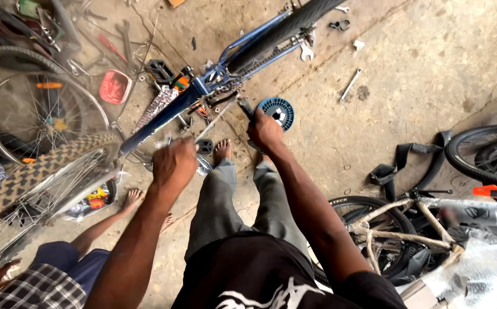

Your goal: The person repairs a bicycle by using various wrenches to adjust the pedals, chain, and frame components while it sits on the shop floor.

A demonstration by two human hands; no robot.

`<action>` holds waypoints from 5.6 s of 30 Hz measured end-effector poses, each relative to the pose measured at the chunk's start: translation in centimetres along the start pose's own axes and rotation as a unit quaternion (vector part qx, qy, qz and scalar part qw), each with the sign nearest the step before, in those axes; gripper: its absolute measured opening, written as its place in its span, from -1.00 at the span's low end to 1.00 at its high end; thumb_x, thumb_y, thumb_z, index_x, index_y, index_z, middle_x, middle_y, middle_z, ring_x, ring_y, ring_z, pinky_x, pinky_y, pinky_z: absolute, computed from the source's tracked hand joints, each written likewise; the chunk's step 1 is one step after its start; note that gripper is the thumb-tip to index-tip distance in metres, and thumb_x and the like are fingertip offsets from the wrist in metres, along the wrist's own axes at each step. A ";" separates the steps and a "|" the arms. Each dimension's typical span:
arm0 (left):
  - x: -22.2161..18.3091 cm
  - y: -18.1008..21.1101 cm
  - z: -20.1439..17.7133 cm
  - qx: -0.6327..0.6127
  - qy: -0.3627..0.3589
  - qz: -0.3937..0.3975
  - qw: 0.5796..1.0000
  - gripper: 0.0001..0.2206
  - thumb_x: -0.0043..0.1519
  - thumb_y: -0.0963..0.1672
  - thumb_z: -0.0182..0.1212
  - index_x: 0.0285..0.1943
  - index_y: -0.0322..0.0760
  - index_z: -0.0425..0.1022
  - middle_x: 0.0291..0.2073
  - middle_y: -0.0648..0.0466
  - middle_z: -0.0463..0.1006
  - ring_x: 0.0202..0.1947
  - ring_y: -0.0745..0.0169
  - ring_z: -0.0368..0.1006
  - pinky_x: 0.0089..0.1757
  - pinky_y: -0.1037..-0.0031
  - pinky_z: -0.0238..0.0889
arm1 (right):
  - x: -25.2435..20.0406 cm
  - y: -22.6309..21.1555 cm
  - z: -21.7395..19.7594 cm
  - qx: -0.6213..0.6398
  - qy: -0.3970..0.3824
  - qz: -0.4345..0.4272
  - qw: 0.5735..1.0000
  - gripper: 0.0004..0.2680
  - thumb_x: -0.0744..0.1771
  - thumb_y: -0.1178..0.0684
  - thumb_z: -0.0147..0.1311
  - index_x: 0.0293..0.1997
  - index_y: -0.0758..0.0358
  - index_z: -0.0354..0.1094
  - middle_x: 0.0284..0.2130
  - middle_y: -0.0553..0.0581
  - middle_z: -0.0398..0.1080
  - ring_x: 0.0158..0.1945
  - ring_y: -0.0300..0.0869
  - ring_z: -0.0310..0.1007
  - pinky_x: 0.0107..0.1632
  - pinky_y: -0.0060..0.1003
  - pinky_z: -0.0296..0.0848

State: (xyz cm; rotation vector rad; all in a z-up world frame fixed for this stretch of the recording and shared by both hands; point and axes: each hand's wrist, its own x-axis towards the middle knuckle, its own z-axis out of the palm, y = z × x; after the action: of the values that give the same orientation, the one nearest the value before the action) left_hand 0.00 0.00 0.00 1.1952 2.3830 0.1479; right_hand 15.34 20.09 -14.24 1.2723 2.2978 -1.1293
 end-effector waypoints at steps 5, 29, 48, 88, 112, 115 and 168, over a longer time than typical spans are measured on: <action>2.4 1.2 -0.1 0.060 -0.027 0.020 0.998 -0.89 0.15 -0.20 0.15 -0.25 -0.34 0.58 -0.37 -0.21 0.63 -0.33 -0.23 0.59 -0.26 0.08 0.42 | 0.3 0.5 0.5 0.017 -0.030 0.011 0.999 -0.83 0.35 -0.02 -0.08 -0.11 0.26 0.27 -0.27 0.46 0.50 -0.16 0.34 0.51 -0.10 0.22 0.43; 3.3 -0.2 7.0 0.006 -0.159 -0.090 0.983 -0.80 0.21 -0.16 0.10 -0.20 -0.42 0.62 -0.33 -0.33 0.63 -0.28 -0.31 0.62 -0.22 0.02 0.47 | 0.9 0.3 3.8 -0.005 0.028 0.014 0.999 -0.84 0.32 0.06 -0.04 -0.06 0.23 0.30 -0.27 0.46 0.47 -0.21 0.36 0.49 -0.19 0.27 0.43; 8.6 4.0 3.9 0.020 -0.192 -0.001 0.981 -0.83 0.14 -0.24 0.08 -0.28 -0.43 0.61 -0.31 -0.34 0.63 -0.30 -0.24 0.63 -0.31 0.07 0.48 | 3.9 1.0 2.8 -0.013 0.078 0.033 0.996 -0.87 0.35 0.02 0.01 -0.09 0.20 0.28 -0.29 0.40 0.49 -0.19 0.34 0.48 -0.16 0.26 0.40; -5.0 -22.6 18.3 0.085 -0.341 -0.234 0.906 -0.74 0.28 -0.03 0.08 -0.14 -0.29 0.56 -0.22 -0.22 0.64 -0.13 -0.27 0.59 -0.12 0.05 0.44 | 4.0 0.4 33.5 0.157 -0.257 0.054 0.952 -0.65 0.23 -0.13 0.19 0.07 0.11 0.36 -0.13 0.33 0.52 -0.02 0.23 0.49 0.00 0.14 0.42; 2.4 -2.4 -2.0 0.076 -0.399 -0.146 0.902 -0.63 0.20 0.02 0.31 -0.12 -0.41 0.62 -0.20 -0.32 0.61 -0.11 -0.31 0.55 -0.10 0.06 0.40 | 0.8 -2.3 32.0 0.048 -0.233 0.014 0.971 -0.70 0.28 0.00 -0.02 0.09 0.25 0.32 -0.08 0.40 0.50 0.04 0.22 0.51 0.07 0.07 0.45; 0.2 -2.0 -3.7 0.008 -0.293 -0.091 0.952 -0.81 0.29 -0.14 0.14 -0.06 -0.42 0.53 -0.28 -0.24 0.64 -0.21 -0.27 0.60 -0.19 0.05 0.41 | -0.5 -2.3 30.5 0.064 -0.234 -0.020 0.970 -0.78 0.31 -0.02 -0.04 -0.03 0.21 0.42 -0.10 0.36 0.52 0.03 0.23 0.53 0.02 0.10 0.48; -7.2 -7.4 -2.0 -0.093 -0.024 0.014 0.995 -0.72 0.21 -0.18 0.22 0.08 -0.39 0.61 -0.05 -0.22 0.64 -0.15 -0.25 0.59 -0.09 0.14 0.43 | -5.9 -2.3 4.0 0.089 -0.145 0.013 0.985 -0.80 0.34 -0.13 0.07 -0.15 0.17 0.35 -0.40 0.20 0.50 -0.36 -0.03 0.49 -0.27 -0.08 0.50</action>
State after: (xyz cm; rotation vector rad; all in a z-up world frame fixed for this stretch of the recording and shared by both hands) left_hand -2.65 -9.94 2.14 1.1326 2.2557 0.3381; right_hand 16.41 12.93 -12.37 1.1079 2.0002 -1.4325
